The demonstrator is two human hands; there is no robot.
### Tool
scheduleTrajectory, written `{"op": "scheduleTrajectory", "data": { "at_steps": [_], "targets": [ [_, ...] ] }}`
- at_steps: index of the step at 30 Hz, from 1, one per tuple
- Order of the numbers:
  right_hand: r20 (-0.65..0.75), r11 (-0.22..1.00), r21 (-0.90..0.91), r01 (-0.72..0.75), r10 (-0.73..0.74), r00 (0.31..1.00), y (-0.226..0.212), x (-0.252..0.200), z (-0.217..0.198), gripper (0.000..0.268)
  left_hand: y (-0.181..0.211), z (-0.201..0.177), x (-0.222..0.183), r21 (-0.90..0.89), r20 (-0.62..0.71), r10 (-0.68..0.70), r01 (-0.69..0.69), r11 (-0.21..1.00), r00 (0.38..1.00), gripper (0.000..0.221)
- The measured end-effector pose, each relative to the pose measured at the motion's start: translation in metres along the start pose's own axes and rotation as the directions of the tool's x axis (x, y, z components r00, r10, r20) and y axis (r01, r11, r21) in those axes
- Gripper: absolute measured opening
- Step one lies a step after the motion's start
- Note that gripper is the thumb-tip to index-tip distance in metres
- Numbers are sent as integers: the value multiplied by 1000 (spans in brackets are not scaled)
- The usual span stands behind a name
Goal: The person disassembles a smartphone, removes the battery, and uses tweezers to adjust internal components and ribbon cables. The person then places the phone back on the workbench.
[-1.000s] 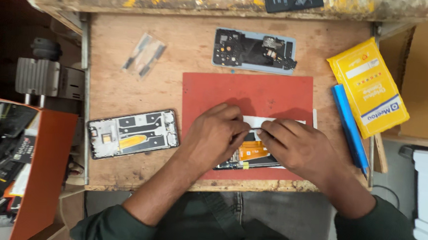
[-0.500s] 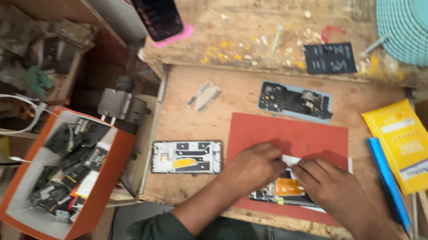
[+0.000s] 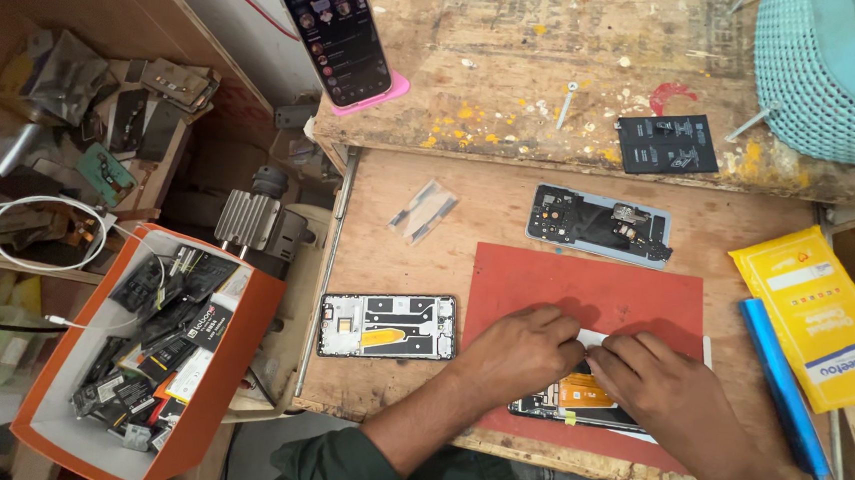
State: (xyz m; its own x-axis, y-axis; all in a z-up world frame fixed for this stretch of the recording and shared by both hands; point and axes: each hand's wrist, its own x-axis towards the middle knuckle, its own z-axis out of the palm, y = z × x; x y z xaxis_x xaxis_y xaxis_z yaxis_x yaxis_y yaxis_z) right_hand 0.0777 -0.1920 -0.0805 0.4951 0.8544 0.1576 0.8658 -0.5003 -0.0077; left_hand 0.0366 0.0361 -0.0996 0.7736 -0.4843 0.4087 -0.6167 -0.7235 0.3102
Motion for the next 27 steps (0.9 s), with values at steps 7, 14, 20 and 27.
{"op": "scheduleTrajectory", "data": {
  "at_steps": [7, 14, 20, 27],
  "targets": [
    [44, 999, -10, -33, 34, 998, -3, -3, 3, 45, -12, -8, 3, -6, -60, -6, 5, 1000, 998, 9],
    [22, 996, 19, -84, 84, 996, -6, -4, 4, 45, -137, -120, 19, 440, -553, -238, 522, 730, 799, 73],
    [-31, 995, 28, -93, 94, 995, -9, -4, 5, 46, -185, -152, 1, 550, -526, -307, 592, 589, 793, 72],
    [-19, 985, 66, -158, 160, 987, -8, -4, 11, 39, -186, -140, -10, 391, -630, -267, 596, 702, 729, 83]
  ]
}}
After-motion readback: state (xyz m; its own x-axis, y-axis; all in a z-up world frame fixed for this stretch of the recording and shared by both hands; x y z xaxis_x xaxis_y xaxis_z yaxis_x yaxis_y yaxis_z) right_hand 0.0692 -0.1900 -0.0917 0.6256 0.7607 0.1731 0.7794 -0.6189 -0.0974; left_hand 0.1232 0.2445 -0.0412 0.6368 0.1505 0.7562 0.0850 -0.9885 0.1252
